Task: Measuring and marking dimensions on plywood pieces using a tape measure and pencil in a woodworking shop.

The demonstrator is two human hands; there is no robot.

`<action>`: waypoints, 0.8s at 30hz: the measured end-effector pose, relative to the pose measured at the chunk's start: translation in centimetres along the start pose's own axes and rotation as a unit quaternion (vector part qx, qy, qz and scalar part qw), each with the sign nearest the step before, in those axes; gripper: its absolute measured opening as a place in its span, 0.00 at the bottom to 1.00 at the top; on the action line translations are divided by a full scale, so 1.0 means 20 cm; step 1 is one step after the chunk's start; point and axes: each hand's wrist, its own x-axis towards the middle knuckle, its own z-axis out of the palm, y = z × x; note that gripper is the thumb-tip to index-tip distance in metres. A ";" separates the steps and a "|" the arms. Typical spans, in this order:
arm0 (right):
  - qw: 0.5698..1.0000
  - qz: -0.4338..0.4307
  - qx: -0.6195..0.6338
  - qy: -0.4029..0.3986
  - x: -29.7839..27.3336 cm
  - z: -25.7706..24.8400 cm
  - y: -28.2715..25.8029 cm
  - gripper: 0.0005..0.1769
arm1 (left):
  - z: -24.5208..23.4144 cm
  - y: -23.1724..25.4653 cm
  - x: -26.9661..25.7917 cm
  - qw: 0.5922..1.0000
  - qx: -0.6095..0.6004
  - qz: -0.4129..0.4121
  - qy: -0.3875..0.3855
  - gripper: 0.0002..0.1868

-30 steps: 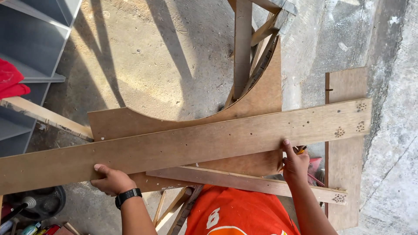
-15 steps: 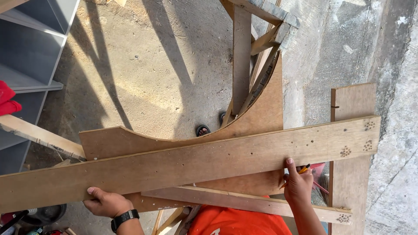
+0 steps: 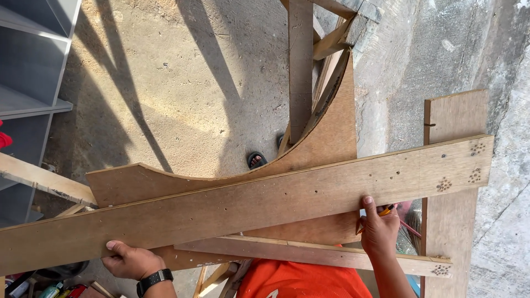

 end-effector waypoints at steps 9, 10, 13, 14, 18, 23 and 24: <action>1.000 0.000 -0.013 -0.026 0.06 0.01 -0.07 0.16 | 0.04 0.04 0.00 1.000 -0.011 0.028 -0.006 0.18; 1.000 0.002 -0.015 -0.022 0.05 0.01 -0.08 0.16 | 0.04 0.03 0.00 1.000 -0.009 0.026 -0.010 0.18; 1.000 0.014 -0.019 -0.016 0.05 0.01 -0.08 0.15 | 0.04 0.01 0.02 0.999 -0.036 0.016 -0.001 0.16; 1.000 0.024 -0.013 -0.009 0.05 0.01 -0.07 0.15 | 0.04 0.01 0.02 0.999 -0.045 0.010 -0.001 0.16; 0.999 0.051 -0.018 -0.005 0.07 0.01 -0.08 0.20 | 0.05 0.04 0.01 0.999 -0.048 0.000 0.009 0.14; 0.998 0.067 0.003 0.011 0.08 0.02 -0.07 0.25 | 0.05 0.10 -0.01 0.999 -0.045 0.000 -0.001 0.17; 0.997 0.071 0.017 0.017 0.08 0.02 -0.05 0.25 | 0.05 0.13 -0.02 0.999 -0.050 -0.016 -0.005 0.18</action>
